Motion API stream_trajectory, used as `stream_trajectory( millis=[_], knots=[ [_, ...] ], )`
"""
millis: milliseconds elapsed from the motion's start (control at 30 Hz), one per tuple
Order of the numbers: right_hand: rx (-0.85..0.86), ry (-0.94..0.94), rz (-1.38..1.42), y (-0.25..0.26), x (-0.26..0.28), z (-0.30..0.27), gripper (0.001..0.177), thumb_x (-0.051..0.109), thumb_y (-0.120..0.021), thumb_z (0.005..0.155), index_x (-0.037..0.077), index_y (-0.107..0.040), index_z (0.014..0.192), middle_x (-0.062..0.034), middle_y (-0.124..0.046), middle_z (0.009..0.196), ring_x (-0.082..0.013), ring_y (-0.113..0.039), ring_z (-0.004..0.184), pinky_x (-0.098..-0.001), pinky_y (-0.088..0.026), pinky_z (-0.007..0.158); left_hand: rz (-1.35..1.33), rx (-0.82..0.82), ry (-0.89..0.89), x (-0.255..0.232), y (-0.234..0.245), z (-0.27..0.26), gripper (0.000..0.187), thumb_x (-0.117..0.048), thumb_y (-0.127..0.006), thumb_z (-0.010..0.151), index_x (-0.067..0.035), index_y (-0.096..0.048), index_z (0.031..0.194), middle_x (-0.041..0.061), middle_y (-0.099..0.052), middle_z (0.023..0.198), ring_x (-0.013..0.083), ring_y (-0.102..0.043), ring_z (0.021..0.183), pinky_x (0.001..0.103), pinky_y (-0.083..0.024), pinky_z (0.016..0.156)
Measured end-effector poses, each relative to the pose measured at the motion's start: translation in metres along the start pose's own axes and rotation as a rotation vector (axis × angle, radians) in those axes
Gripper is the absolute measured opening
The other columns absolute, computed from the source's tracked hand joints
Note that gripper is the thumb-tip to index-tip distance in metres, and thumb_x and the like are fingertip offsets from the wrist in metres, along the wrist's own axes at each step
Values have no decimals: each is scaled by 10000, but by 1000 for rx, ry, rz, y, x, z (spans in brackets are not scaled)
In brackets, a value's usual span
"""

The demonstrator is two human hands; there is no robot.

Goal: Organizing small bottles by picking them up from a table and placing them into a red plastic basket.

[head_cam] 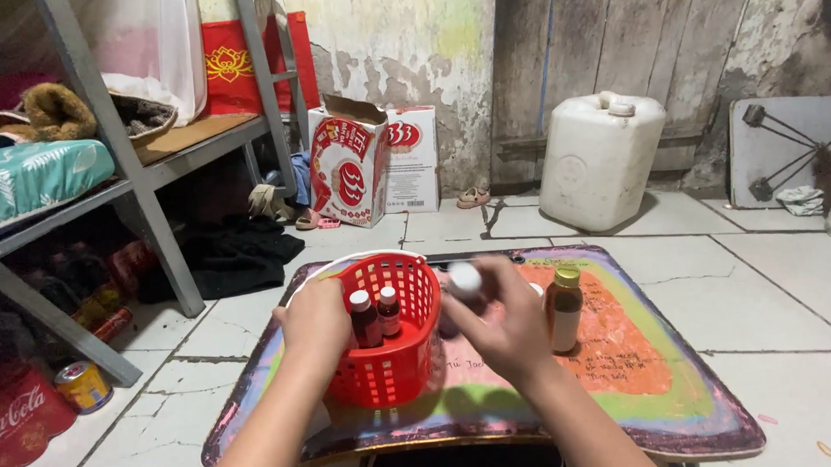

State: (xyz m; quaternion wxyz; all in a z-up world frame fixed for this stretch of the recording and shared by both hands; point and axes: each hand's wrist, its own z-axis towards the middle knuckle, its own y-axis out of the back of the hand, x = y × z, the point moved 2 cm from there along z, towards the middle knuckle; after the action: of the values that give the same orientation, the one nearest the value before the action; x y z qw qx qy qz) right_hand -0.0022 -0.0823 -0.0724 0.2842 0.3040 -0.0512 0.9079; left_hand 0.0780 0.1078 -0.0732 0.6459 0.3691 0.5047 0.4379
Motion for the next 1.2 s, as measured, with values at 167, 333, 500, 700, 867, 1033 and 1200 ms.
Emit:
stream_trajectory(
  millis=[167, 333, 500, 700, 867, 1033, 1200],
  knots=[
    [406, -83, -162, -54, 9, 44, 391, 259, -720, 725, 8, -585, 993, -186, -587, 862, -383, -616, 874, -449, -529, 741, 22, -44, -5, 5, -7, 2, 273, -24, -437, 859, -111, -678, 952, 90, -603, 1034, 310, -610, 1027, 542, -381, 913],
    [958, -216, -630, -103, -40, 42, 458, 270, -746, 653, 46, -609, 1029, -148, -657, 966, -360, -632, 1006, -487, -498, 869, 19, -81, -6, 8, -15, 10, 277, -29, -434, 851, -126, -675, 948, 84, -581, 1048, 303, -602, 1032, 533, -382, 914],
    [1026, -139, -868, -120, -51, 32, 276, 213, -745, 619, 58, -703, 844, -124, -679, 785, -334, -676, 795, -501, -550, 669, 54, -52, -2, 13, -23, 22, 282, -83, -485, 825, -165, -653, 1037, 94, -557, 1087, 319, -572, 1070, 583, -379, 872],
    [1038, 100, -1140, -136, -64, 34, 393, 297, -681, 668, 33, -703, 958, -185, -657, 960, -363, -580, 1002, -474, -479, 825, 48, -33, 3, 12, -22, 20, 292, -127, -504, 833, -163, -638, 1090, 112, -549, 1107, 335, -553, 1098, 597, -374, 867],
    [1056, 67, -1103, -122, -39, 37, 382, 299, -689, 682, 41, -710, 964, -155, -676, 980, -345, -575, 1037, -453, -464, 881, 60, -15, 17, 14, -25, 22, 310, -185, -530, 818, -168, -630, 1112, 106, -542, 1121, 331, -542, 1118, 572, -376, 883],
    [1017, -50, -946, -130, -64, 36, 321, 291, -637, 690, 50, -717, 886, -156, -687, 902, -365, -620, 979, -511, -500, 816, 46, -23, 25, 16, -28, 24, 319, -232, -563, 808, -169, -636, 1111, 112, -551, 1119, 334, -542, 1124, 564, -371, 898],
    [1030, -50, -995, -139, -77, 36, 359, 335, -626, 691, 63, -717, 906, -167, -675, 943, -391, -566, 1040, -499, -466, 857, 55, -33, 30, 19, -33, 28, 332, -256, -614, 764, -188, -650, 1087, 112, -564, 1115, 334, -552, 1117, 536, -383, 884]
  ],
)
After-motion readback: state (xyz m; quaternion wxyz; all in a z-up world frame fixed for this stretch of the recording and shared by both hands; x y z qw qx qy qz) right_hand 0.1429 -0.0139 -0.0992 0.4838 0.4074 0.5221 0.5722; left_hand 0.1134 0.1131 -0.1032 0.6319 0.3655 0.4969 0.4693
